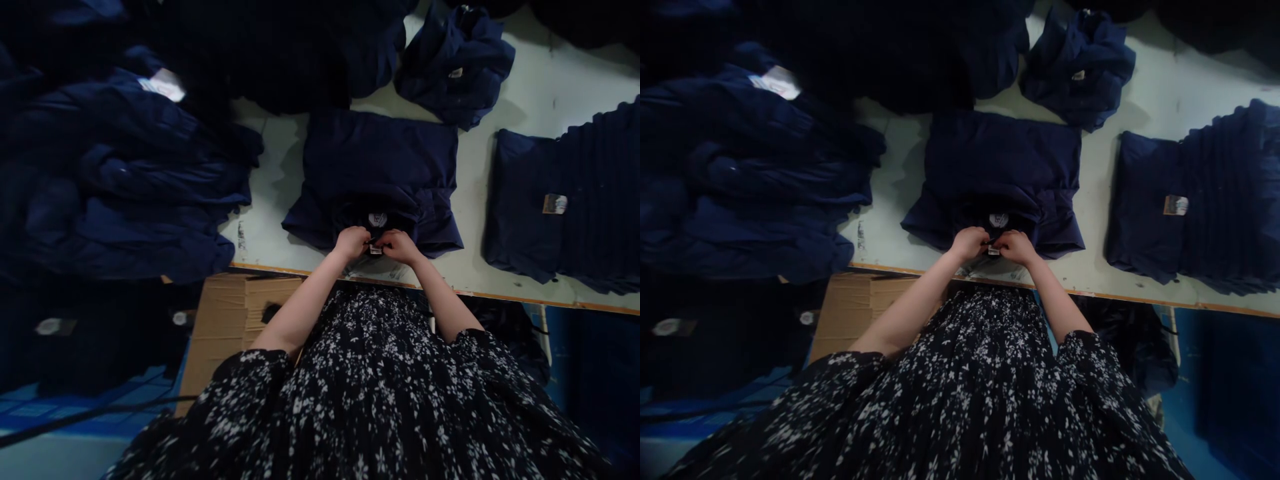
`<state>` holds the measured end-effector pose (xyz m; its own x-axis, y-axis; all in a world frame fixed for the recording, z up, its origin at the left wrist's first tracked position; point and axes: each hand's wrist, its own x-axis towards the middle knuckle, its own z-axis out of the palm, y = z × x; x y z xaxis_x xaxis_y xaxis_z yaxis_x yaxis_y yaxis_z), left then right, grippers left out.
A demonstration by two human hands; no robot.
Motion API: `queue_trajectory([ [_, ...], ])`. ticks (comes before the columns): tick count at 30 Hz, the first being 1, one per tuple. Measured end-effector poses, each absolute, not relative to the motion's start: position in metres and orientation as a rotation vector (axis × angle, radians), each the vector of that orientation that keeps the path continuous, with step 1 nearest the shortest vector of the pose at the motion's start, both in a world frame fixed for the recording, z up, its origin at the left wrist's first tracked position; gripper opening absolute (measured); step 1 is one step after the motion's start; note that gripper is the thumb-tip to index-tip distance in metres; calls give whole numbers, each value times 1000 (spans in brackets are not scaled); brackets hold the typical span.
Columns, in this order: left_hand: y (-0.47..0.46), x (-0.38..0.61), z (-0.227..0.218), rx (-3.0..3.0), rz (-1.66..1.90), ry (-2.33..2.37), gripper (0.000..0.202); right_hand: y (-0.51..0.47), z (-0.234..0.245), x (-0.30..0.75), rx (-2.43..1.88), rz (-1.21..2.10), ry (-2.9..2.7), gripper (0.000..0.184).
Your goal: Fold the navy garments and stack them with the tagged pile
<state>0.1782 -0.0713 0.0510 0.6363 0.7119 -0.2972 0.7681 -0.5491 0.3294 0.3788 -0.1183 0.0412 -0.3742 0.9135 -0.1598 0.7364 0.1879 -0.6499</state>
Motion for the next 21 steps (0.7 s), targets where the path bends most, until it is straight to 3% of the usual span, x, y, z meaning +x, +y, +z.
queue_trajectory([
  [6, -59, 175, 48, 2377, -119, 1121, 12, -106, 46, 376, -1648, 987, -2158, 9],
  [13, -53, 177, 50, 2283, -12, 1142, 7, -98, 53, 363, -1855, 650, -2319, 42],
  [18, -51, 177, 57, 2291, -72, 1118, 10, -98, 54, 358, -1886, 655, -2393, 24],
  [21, -54, 179, 62, 2313, -92, 1142, 16, -100, 50, 357, -1900, 646, -2376, 24],
])
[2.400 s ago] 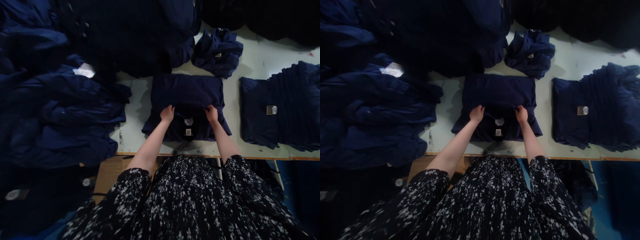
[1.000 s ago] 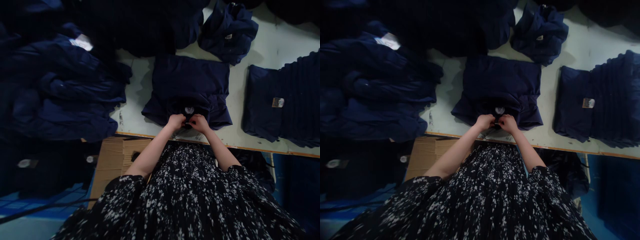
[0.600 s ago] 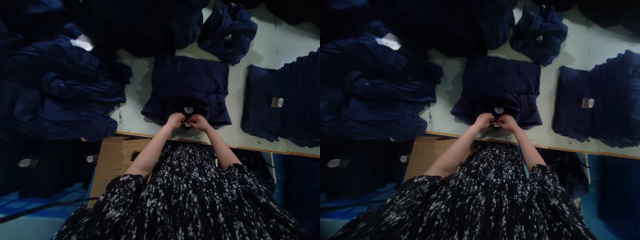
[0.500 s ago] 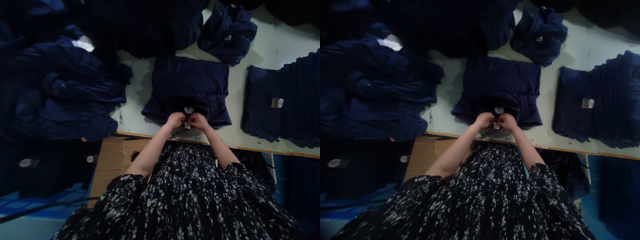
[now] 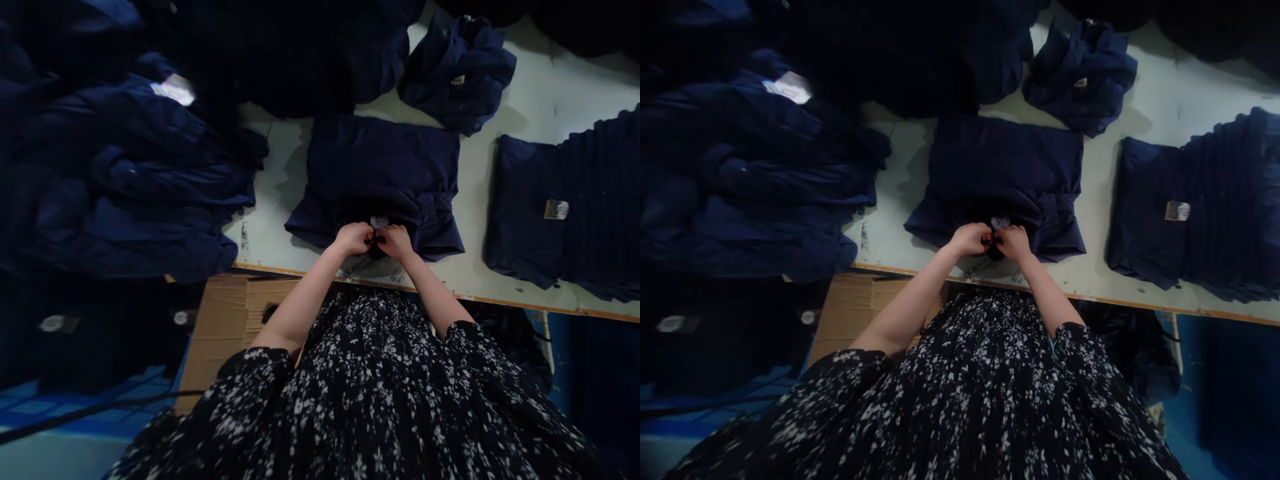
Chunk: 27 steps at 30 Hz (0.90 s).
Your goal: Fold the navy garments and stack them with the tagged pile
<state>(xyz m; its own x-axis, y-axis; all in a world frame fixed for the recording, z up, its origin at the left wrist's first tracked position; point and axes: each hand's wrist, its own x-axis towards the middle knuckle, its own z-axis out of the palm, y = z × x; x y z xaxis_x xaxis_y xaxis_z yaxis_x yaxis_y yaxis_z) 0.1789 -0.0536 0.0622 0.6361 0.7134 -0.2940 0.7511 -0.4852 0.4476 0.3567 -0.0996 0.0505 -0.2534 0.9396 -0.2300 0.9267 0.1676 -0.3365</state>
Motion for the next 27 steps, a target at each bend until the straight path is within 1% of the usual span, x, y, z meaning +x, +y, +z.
queue_trajectory([
  [2, -56, 182, 63, 2351, -79, 1178, 21, -100, 48, 356, -1892, 638, -2369, 24],
  [5, -60, 186, 59, 2429, -30, 1192, 18, -101, 44, 358, -1881, 591, -2346, 25],
  [10, -60, 182, 39, 2562, -22, 1048, 15, -108, 37, 375, -1820, 587, -2197, 52],
  [11, -61, 180, 34, 2576, -36, 1009, 14, -109, 35, 380, -1798, 605, -2170, 52],
  [12, -61, 178, 30, 2583, -46, 982, 14, -110, 33, 385, -1781, 625, -2147, 47],
  [15, -65, 175, 19, 2565, -36, 956, 15, -113, 27, 398, -1780, 687, -2110, 16],
  [16, -66, 174, 17, 2552, -22, 949, 15, -113, 25, 401, -1803, 703, -2101, 9],
  [17, -67, 174, 15, 2540, -10, 941, 16, -113, 24, 403, -1834, 713, -2087, 7],
  [23, -70, 174, 13, 2545, -20, 930, 12, -109, 28, 396, -1912, 740, -2070, 14],
  [27, -69, 179, 16, 2573, -67, 981, 16, -106, 33, 388, -1872, 699, -2129, 22],
])
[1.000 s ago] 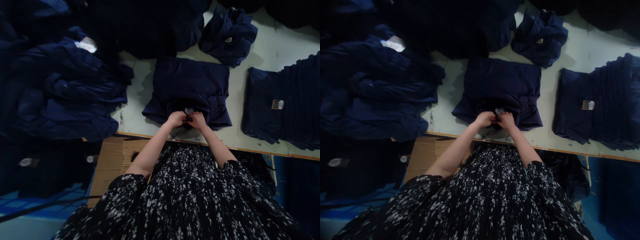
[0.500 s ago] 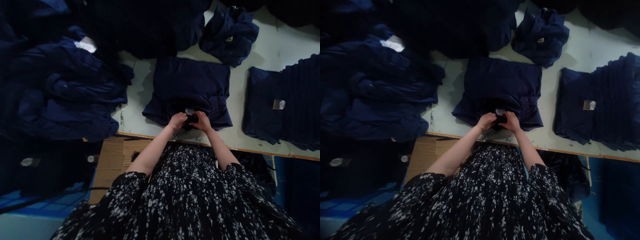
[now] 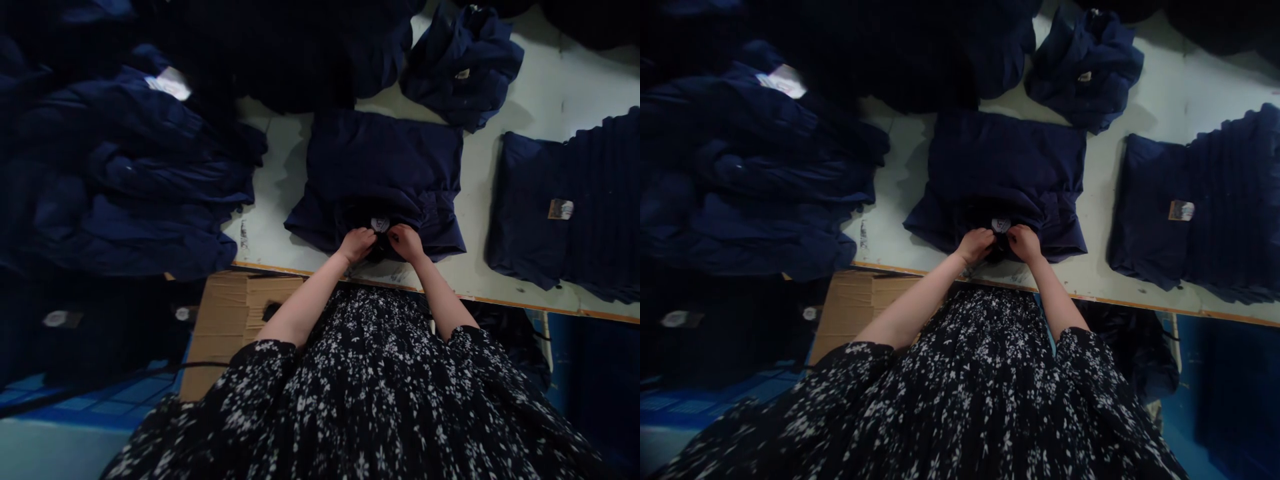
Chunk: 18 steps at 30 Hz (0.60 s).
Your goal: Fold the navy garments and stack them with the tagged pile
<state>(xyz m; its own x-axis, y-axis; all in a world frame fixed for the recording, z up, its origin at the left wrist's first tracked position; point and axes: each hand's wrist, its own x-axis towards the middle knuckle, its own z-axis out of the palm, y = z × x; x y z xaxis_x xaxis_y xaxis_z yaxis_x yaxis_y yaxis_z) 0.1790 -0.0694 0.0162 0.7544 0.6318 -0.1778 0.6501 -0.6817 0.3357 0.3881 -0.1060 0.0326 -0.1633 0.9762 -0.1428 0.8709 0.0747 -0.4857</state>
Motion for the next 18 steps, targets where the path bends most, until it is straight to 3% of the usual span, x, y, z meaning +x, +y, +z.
queue_trajectory([
  [13, -71, 176, 19, 2591, -115, 902, 14, -102, 27, 392, -1982, 696, -2060, 29],
  [18, -64, 170, 18, 2519, -137, 822, 20, -84, 25, 387, -2050, 636, -2045, 49],
])
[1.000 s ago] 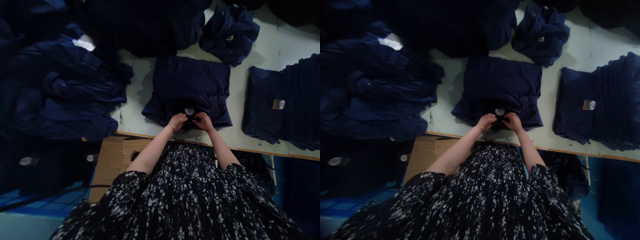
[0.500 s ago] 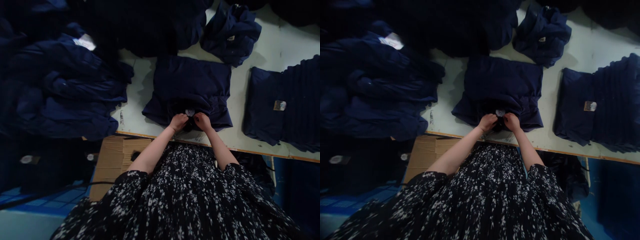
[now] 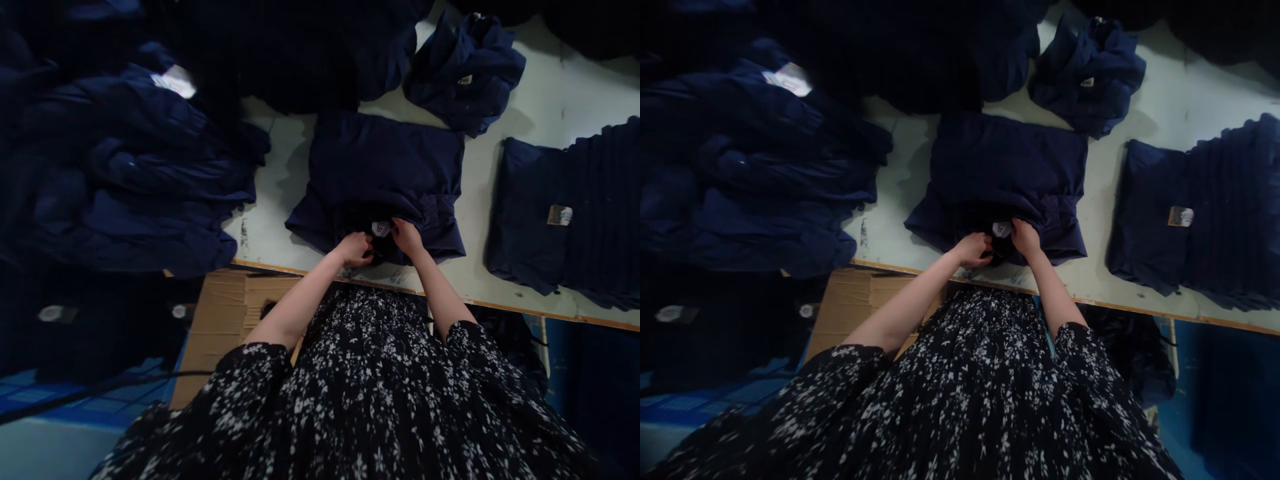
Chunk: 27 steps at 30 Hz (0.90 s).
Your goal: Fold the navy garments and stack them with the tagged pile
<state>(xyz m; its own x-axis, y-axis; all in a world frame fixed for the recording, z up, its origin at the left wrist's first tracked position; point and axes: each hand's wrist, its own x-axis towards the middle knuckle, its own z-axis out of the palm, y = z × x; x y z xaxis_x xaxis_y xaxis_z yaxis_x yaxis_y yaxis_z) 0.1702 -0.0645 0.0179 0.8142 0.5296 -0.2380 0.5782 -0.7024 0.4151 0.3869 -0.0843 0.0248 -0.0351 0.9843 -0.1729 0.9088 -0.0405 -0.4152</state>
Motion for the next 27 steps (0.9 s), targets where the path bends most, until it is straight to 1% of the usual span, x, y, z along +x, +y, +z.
queue_trajectory([
  [2, -61, 172, 20, 2479, -184, 857, 24, -74, 26, 384, -2025, 633, -2045, 57],
  [3, -60, 174, 22, 2460, -202, 883, 25, -69, 28, 383, -2002, 636, -2062, 56],
  [6, -61, 179, 28, 2454, -166, 1000, 14, -59, 33, 378, -1931, 624, -2192, 43],
  [7, -62, 180, 30, 2464, -116, 1063, 17, -57, 35, 376, -1916, 616, -2246, 39],
  [8, -62, 180, 30, 2469, -58, 1130, 29, -56, 36, 375, -1910, 609, -2297, 38],
  [10, -61, 179, 29, 2434, 47, 1225, 52, -55, 39, 373, -1928, 598, -2366, 44],
  [11, -58, 178, 27, 2394, 86, 1237, 59, -55, 40, 372, -1945, 588, -2389, 47],
  [14, -42, 180, 17, 2214, 242, 1222, 67, -54, 41, 370, -2017, 515, -2397, 53],
  [17, -23, 188, 10, 2021, 490, 1218, 74, -54, 41, 368, -2150, 489, -2291, 53],
  [19, -14, 195, 10, 1917, 606, 1229, 71, -56, 40, 368, -2213, 533, -2207, 55],
  [21, -10, 202, 12, 1833, 655, 1325, 60, -56, 37, 369, -2222, 570, -2161, 61],
  [23, -9, 208, 16, 1760, 614, 1485, 46, -55, 34, 372, -2176, 592, -2152, 67],
  [25, -9, 212, 20, 1704, 487, 1602, 34, -50, 28, 375, -2091, 640, -2145, 61],
  [27, -10, 217, 22, 1662, 376, 1651, 25, -43, 21, 378, -1983, 727, -2083, 54],
])
